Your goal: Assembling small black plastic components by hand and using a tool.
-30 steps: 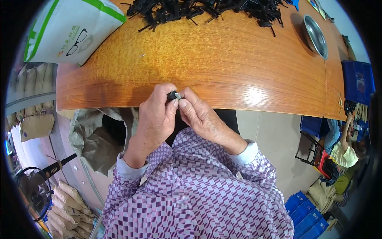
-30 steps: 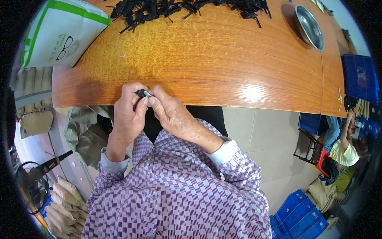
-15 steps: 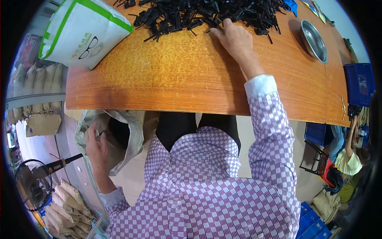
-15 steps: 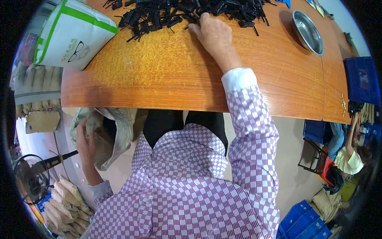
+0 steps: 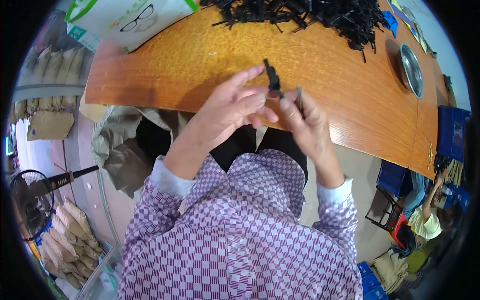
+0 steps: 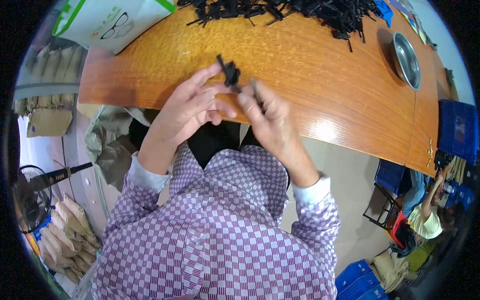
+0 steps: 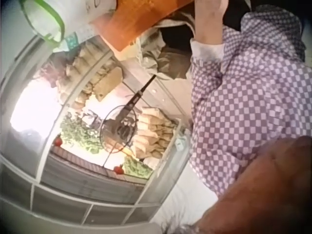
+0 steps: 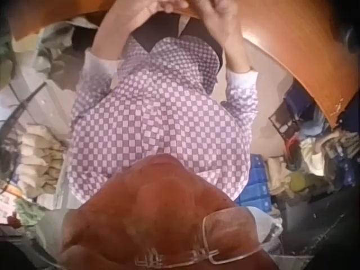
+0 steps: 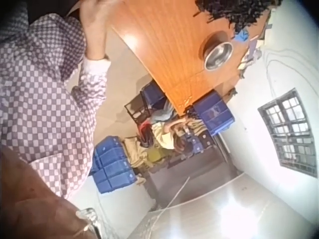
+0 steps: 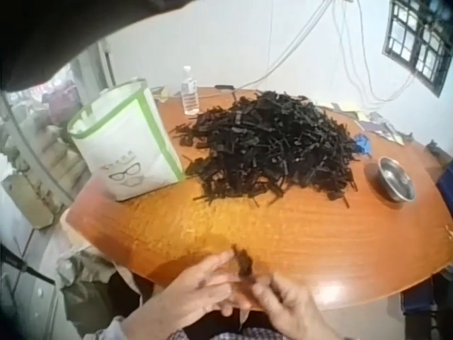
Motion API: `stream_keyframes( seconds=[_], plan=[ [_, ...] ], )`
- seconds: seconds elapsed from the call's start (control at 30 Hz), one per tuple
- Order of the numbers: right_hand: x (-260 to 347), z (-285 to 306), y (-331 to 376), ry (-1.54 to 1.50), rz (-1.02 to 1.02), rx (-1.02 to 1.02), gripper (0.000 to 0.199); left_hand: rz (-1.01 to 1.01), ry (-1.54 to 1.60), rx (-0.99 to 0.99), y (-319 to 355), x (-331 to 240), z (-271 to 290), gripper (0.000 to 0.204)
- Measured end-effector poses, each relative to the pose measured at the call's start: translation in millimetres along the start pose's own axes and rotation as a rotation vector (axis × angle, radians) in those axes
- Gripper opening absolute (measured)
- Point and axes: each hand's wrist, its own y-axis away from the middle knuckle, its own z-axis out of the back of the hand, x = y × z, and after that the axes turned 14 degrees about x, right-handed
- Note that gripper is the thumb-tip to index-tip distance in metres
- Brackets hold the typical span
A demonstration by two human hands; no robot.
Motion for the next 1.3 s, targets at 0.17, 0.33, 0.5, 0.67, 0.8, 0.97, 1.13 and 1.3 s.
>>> stream_keyframes(
  seconds=[0.17,0.33,0.5,0.67,0.8,0.97,1.13,1.3],
  plan=[
    [-14,-27,18,-0.040,0.100,0.105,0.008,0.054,0.148,0.037,8,9,11,0.052],
    [-28,-37,29,0.064,0.126,0.129,0.010,0.111,0.049,-0.025,16,16,8,0.048],
    [-16,-41,36,-0.100,0.016,0.031,0.023,0.082,-0.164,-0.078,18,16,-3,0.032],
    [-10,-45,32,-0.130,-0.041,0.158,0.032,-0.035,-0.470,-0.112,16,31,-7,0.029],
    [-14,-48,29,-0.112,-0.015,0.147,0.032,-0.065,-0.812,-0.134,15,37,-8,0.032],
    [-24,-48,29,-0.115,0.016,0.143,0.033,-0.057,-1.038,-0.145,14,32,-15,0.033],
    [-29,-49,29,-0.142,0.036,0.142,0.030,-0.099,-1.147,-0.158,14,31,-19,0.034],
    [-25,-49,23,-0.219,0.001,0.132,0.017,-0.150,-1.314,-0.218,10,32,-21,0.033]
  ],
)
